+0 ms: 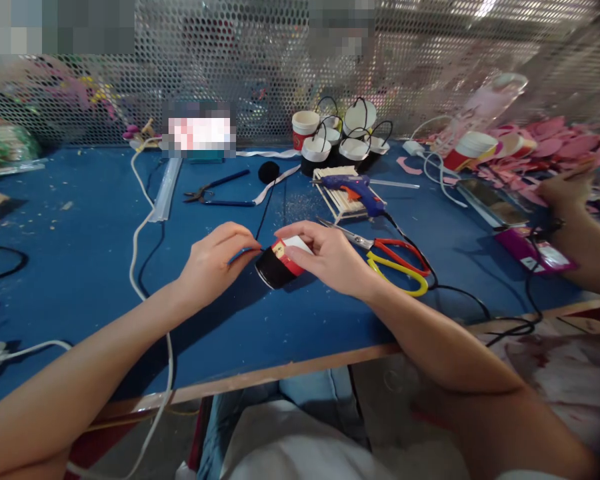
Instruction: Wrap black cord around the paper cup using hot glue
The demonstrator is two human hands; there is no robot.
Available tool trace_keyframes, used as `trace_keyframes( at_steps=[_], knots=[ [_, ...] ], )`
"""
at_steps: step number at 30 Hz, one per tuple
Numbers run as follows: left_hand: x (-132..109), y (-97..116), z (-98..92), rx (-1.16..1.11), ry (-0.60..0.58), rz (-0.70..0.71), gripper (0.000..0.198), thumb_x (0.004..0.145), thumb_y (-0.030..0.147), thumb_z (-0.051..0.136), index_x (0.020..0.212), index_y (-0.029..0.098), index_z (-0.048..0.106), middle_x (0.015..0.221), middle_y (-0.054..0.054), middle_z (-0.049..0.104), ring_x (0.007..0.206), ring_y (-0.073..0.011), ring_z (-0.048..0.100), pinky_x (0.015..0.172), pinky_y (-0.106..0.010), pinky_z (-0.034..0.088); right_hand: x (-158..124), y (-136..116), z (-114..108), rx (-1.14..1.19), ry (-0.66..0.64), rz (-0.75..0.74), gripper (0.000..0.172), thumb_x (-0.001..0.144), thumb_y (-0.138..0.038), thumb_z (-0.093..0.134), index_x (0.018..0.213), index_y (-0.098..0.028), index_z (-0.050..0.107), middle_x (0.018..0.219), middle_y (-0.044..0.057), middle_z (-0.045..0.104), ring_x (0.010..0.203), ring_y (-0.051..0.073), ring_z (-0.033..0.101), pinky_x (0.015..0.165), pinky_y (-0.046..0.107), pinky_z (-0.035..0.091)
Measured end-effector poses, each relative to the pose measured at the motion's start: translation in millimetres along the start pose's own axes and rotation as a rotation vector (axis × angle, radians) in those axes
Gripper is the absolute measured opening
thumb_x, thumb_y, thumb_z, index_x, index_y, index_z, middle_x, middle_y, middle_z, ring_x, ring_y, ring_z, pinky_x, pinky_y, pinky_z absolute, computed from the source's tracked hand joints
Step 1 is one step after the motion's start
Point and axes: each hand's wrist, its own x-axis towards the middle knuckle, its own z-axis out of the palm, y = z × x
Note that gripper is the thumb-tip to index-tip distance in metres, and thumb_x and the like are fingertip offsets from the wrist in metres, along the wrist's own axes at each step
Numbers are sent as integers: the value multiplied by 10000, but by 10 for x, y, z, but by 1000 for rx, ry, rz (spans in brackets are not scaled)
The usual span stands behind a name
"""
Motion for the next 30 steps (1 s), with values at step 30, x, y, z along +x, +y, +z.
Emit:
trace_keyframes(
  at_steps=[30],
  knots=[
    [-48, 85, 144, -711, -180, -517, 553, 794, 388, 585, 1247, 190, 336, 1102, -89, 554, 859, -168, 615, 712, -299, 514, 21, 8, 17, 104, 83, 26, 260, 831, -225, 489, 1058, -155, 592, 888, 39, 656, 668, 107, 563, 597, 244, 439]
  ],
)
